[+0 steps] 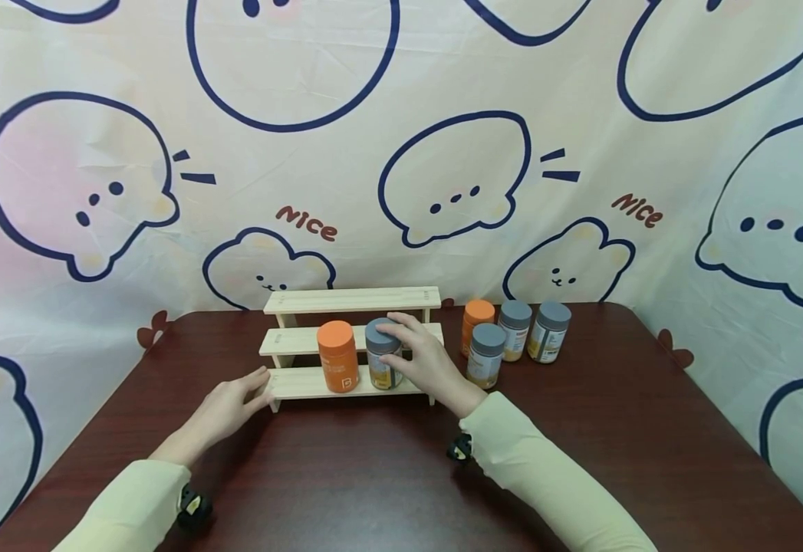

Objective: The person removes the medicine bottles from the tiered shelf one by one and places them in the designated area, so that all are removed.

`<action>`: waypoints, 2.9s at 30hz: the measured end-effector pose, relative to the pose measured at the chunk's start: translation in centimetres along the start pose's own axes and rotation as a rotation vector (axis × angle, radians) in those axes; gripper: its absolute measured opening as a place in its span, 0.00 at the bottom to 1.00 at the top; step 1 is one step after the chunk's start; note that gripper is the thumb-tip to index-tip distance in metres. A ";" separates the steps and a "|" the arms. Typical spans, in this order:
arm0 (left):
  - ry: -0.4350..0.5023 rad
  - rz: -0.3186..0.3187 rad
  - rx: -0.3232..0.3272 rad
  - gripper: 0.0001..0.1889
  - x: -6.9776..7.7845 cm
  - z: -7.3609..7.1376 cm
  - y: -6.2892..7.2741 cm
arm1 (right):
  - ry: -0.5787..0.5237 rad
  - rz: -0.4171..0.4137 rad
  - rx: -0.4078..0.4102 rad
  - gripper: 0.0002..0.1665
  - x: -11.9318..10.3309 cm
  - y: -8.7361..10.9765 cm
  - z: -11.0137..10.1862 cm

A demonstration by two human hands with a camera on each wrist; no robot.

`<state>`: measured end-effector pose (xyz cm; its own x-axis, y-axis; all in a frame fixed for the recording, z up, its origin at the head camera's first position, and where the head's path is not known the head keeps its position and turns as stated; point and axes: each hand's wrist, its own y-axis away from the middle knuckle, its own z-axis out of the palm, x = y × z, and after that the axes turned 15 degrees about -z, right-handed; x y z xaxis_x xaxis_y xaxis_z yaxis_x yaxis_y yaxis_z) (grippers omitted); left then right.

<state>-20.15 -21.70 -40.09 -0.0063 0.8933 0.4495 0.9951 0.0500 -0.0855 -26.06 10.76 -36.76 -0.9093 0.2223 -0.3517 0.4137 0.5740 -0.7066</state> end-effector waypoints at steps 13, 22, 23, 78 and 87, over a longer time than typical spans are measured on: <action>-0.002 0.006 -0.003 0.24 -0.1 -0.1 0.2 | 0.004 0.000 0.005 0.27 0.0 0.0 -0.1; 0.005 0.012 -0.006 0.11 0.1 -0.1 0.0 | 0.030 -0.003 0.010 0.26 -0.1 0.3 -0.4; 0.008 0.010 -0.004 0.10 0.1 -0.1 0.0 | 0.032 0.001 0.010 0.26 -0.1 0.3 -0.4; 0.017 0.011 -0.002 0.10 0.0 0.0 0.0 | 0.353 0.269 0.308 0.26 -0.4 4.3 -16.1; 0.020 0.008 -0.007 0.10 0.1 -0.1 0.1 | 0.390 0.322 0.294 0.26 0.5 6.7 -16.5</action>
<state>-20.08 -21.66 -39.92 0.0036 0.8844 0.4668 0.9958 0.0398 -0.0830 -24.47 27.77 -31.53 -0.6618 0.6550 -0.3646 0.6165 0.1988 -0.7619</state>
